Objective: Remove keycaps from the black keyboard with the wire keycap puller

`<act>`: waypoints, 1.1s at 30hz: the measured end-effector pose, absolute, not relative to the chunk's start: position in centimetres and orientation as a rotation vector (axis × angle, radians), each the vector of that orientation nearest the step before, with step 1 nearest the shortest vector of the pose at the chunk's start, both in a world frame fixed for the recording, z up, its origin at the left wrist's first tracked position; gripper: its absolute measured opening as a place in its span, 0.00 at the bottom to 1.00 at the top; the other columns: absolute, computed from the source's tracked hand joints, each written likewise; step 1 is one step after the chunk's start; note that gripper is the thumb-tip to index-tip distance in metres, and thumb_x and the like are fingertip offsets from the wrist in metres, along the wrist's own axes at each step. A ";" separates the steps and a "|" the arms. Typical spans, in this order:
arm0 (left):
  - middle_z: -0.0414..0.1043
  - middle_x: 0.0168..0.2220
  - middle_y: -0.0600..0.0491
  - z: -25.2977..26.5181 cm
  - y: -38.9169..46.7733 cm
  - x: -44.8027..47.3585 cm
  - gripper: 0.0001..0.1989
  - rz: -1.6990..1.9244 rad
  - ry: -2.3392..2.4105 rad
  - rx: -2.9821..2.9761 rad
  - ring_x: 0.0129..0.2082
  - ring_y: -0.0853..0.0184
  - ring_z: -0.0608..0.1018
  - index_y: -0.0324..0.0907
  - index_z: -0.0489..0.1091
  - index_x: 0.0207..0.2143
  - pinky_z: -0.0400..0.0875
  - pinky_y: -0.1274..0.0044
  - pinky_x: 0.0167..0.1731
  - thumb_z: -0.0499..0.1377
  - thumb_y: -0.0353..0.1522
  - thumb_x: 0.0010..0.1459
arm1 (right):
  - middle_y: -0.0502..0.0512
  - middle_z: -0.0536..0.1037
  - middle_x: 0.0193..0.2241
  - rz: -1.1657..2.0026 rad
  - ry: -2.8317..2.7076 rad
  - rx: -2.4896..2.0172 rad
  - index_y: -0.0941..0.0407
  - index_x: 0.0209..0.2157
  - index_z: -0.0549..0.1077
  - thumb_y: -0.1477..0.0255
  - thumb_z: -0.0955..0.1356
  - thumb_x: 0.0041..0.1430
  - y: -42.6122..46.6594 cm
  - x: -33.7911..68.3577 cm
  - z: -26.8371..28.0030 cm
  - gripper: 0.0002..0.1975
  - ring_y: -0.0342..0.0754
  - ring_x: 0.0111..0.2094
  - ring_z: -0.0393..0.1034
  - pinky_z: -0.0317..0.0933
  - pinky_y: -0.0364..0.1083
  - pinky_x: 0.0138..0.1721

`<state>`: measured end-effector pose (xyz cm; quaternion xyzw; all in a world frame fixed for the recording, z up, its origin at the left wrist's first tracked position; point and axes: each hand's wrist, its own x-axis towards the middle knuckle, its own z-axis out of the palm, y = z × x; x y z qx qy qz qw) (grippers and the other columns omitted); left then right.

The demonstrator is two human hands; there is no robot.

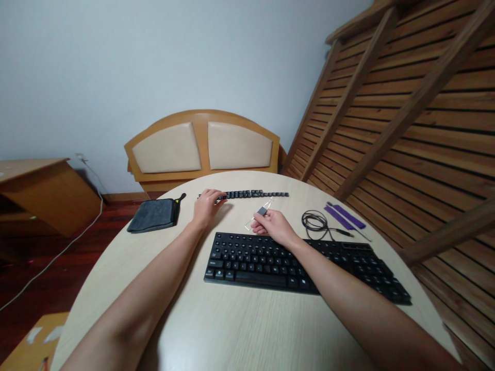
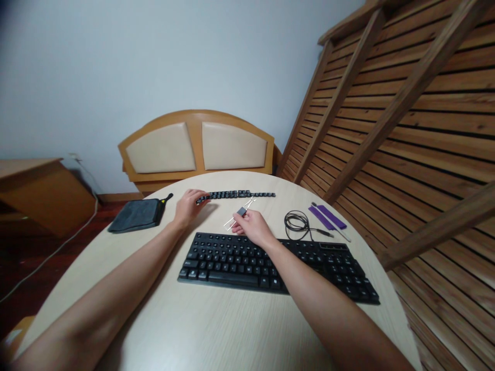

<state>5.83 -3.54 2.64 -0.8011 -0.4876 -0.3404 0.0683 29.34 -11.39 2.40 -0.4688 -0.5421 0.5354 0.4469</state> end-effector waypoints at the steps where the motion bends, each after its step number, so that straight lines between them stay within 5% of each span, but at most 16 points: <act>1: 0.76 0.42 0.48 2.2 -3.3 5.5 0.09 -1.004 -1.477 -2.416 0.44 0.58 0.71 0.44 0.75 0.42 0.67 0.70 0.41 0.59 0.34 0.60 | 0.55 0.78 0.23 1.323 -1.345 -1.160 0.60 0.28 0.69 0.66 0.70 0.59 -11.4 29.3 2.4 0.12 0.41 0.22 0.74 0.70 0.37 0.23; 33: 0.73 0.45 0.48 0.0 -1.2 4.2 0.08 -0.792 -1.616 -2.304 0.49 0.53 0.66 0.47 0.77 0.39 0.62 0.64 0.46 0.61 0.34 0.57 | 0.55 0.79 0.23 1.356 -1.319 -1.157 0.61 0.28 0.69 0.68 0.70 0.59 -11.6 29.2 2.5 0.11 0.40 0.21 0.74 0.69 0.36 0.21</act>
